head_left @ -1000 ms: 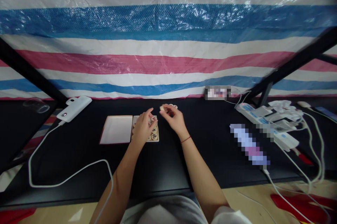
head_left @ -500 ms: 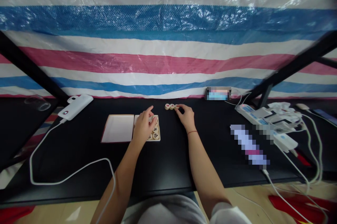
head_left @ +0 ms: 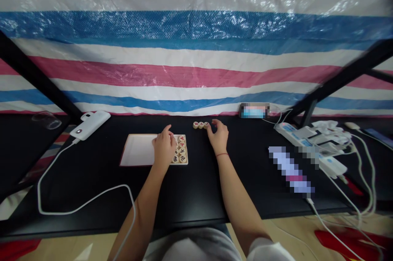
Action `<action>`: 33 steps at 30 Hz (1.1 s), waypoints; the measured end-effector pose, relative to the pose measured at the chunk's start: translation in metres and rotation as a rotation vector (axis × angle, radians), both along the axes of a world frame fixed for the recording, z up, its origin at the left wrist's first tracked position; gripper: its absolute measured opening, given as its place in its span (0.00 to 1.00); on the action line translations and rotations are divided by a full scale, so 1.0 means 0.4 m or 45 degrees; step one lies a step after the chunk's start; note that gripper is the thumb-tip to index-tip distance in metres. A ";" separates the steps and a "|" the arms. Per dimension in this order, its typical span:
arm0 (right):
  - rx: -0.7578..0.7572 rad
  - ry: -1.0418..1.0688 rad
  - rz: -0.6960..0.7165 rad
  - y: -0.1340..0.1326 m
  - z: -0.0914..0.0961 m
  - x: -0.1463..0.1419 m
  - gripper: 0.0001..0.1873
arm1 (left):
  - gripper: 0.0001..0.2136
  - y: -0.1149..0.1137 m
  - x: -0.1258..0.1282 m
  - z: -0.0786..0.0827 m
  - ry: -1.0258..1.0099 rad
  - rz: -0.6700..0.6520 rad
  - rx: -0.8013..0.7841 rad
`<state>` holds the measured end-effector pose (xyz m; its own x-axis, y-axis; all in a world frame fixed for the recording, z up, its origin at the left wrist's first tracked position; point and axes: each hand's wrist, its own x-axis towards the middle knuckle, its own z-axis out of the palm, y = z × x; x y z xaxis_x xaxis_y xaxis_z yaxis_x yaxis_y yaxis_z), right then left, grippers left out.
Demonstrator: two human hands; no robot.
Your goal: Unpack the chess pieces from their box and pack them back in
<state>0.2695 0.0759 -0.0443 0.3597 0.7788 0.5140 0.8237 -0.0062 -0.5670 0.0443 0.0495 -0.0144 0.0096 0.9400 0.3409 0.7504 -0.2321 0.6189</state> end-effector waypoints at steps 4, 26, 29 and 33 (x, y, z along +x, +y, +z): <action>-0.150 0.177 0.247 -0.042 0.031 -0.103 0.15 | 0.12 -0.011 0.012 0.011 0.315 0.105 -0.106; -0.040 0.166 0.756 -0.075 0.058 -0.184 0.17 | 0.09 -0.009 0.031 0.025 -0.059 0.060 -0.041; 0.032 0.152 0.784 -0.080 0.054 -0.191 0.16 | 0.10 -0.009 0.026 0.026 -0.251 -0.034 0.000; 0.187 0.192 0.743 -0.085 0.052 -0.204 0.13 | 0.09 -0.016 0.032 0.024 -0.391 -0.117 0.116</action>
<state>0.1880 0.0418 -0.0235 -0.0274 0.7939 0.6074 0.5785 0.5082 -0.6380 0.0571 0.0433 -0.0049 -0.0229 0.9054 0.4240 0.5056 -0.3554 0.7862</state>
